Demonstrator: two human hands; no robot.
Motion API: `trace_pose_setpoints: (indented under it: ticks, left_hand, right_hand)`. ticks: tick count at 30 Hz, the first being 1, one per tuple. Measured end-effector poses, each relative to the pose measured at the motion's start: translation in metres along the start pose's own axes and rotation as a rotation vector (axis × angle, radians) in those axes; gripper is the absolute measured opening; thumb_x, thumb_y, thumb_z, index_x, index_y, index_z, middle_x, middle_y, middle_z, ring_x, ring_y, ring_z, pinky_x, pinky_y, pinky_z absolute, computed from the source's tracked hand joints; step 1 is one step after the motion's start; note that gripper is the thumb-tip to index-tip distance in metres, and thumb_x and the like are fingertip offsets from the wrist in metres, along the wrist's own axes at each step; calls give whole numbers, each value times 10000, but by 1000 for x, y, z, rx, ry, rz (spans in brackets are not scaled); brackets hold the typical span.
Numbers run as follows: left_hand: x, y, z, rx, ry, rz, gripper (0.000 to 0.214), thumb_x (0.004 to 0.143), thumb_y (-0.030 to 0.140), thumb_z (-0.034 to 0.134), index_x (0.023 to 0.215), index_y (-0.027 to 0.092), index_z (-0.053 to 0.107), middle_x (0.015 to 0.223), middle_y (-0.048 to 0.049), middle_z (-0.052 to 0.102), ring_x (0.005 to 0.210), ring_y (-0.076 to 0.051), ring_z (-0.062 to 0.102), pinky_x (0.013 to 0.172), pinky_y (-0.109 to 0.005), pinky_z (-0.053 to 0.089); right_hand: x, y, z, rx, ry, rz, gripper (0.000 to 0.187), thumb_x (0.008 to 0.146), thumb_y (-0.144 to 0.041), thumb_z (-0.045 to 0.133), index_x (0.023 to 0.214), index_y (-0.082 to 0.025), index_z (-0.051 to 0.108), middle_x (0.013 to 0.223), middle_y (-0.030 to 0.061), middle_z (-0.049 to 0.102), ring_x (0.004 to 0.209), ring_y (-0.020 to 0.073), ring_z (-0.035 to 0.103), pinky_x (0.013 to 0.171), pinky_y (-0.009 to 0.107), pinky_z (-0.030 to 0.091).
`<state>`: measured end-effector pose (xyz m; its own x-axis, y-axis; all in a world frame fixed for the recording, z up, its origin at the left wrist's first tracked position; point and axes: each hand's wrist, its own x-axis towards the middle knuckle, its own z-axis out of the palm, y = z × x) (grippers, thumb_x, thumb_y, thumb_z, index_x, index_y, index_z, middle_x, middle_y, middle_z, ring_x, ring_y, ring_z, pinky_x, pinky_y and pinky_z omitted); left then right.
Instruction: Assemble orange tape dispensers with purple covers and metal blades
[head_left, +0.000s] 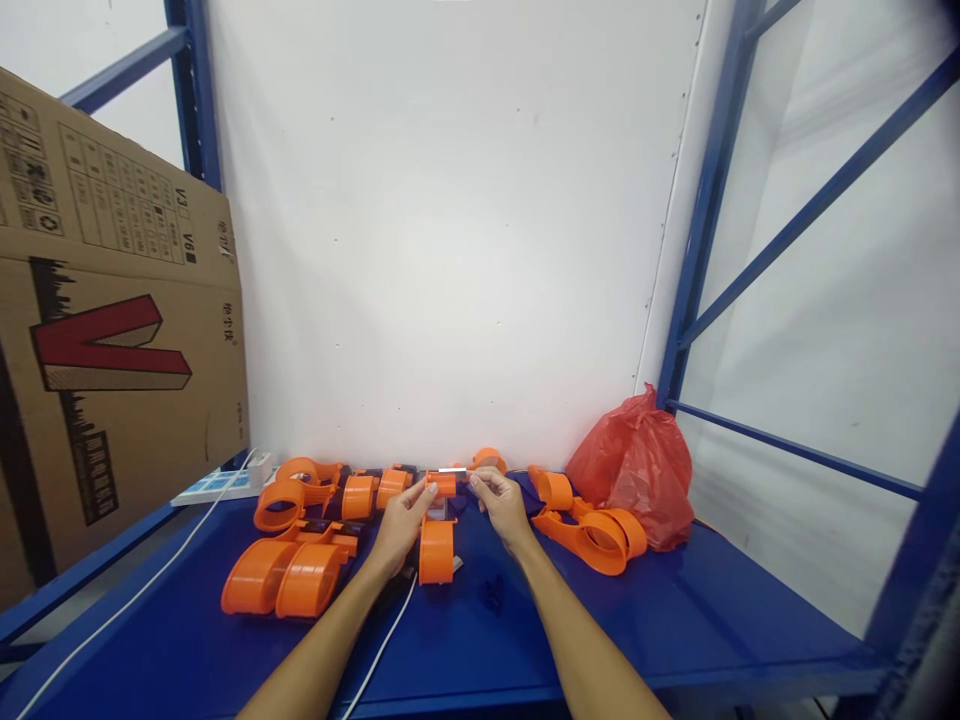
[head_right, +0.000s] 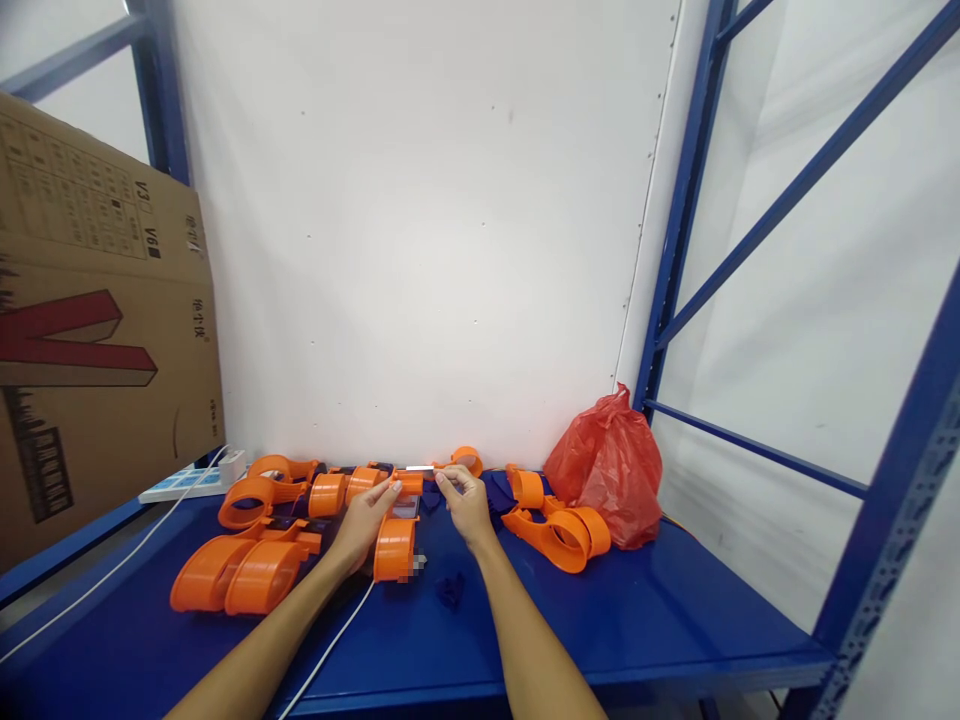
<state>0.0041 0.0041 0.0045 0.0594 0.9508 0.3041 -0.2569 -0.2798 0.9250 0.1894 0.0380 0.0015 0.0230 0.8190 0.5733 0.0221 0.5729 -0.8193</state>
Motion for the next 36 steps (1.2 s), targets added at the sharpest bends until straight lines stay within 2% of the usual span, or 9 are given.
trace_pose_setpoints:
  ticks: [12,17,20,22,24,26,28,32,36]
  left_hand:
    - [1,-2,-2,87,-44,-8,507,787,560,734,1103,167,790,974,-100,797,882,-282,705,822,-367,541]
    - [1,3,1,34,-52,-12,536,768,566,745,1124,166,778,989,-107,789,899,-286,704,791,-369,554]
    - [2,8,-1,-65,22,-35,519,737,546,781,1063,142,784,898,-101,783,803,-256,708,729,-342,554]
    - [5,9,-5,-102,132,-36,479,708,544,805,936,123,788,777,-79,756,682,-216,682,634,-303,534]
    - [9,9,-12,-110,231,-22,462,683,560,817,810,119,770,677,-47,710,589,-178,635,561,-275,500]
    - [11,8,-16,-115,278,-10,468,662,577,823,752,123,754,649,-33,689,575,-170,621,550,-271,491]
    - [12,8,-18,-113,288,-6,472,647,584,830,732,127,751,649,-31,688,590,-174,628,574,-276,497]
    - [10,9,-13,-106,268,-39,482,647,600,824,705,130,732,589,-12,648,514,-146,576,534,-265,465]
    - [9,8,-12,-110,259,-49,503,641,606,824,789,134,735,630,-8,653,552,-157,591,542,-259,468]
  right_hand:
    - [-5,-4,5,-6,-71,-4,374,819,-562,707,813,-192,764,840,38,669,542,110,484,439,222,372]
    - [-3,-3,6,12,-69,45,360,840,-543,681,874,-195,768,649,-3,599,481,111,441,447,239,365]
    - [-6,-3,8,-84,-66,3,292,892,-447,626,962,-204,772,697,17,648,555,145,513,527,266,419]
    - [-11,-5,11,-224,-157,-93,203,902,-336,609,955,-223,769,823,38,693,683,173,577,649,300,466]
    - [-19,-8,16,-399,-360,-188,157,868,-234,632,954,-245,763,939,43,695,837,200,595,790,342,469]
    - [-28,-12,22,-572,-578,-234,222,808,-180,677,1000,-261,752,1043,46,665,966,228,562,885,384,438]
    - [-34,-15,27,-712,-717,-229,324,764,-164,705,1069,-271,734,1146,55,616,1040,253,511,922,417,408]
    - [-38,-18,31,-793,-809,-185,382,788,-201,716,1159,-293,701,1211,62,568,1052,261,472,933,437,388]
    - [-30,-17,20,-759,-744,-159,294,817,-235,733,1109,-263,700,1097,50,630,1031,247,520,928,412,401]
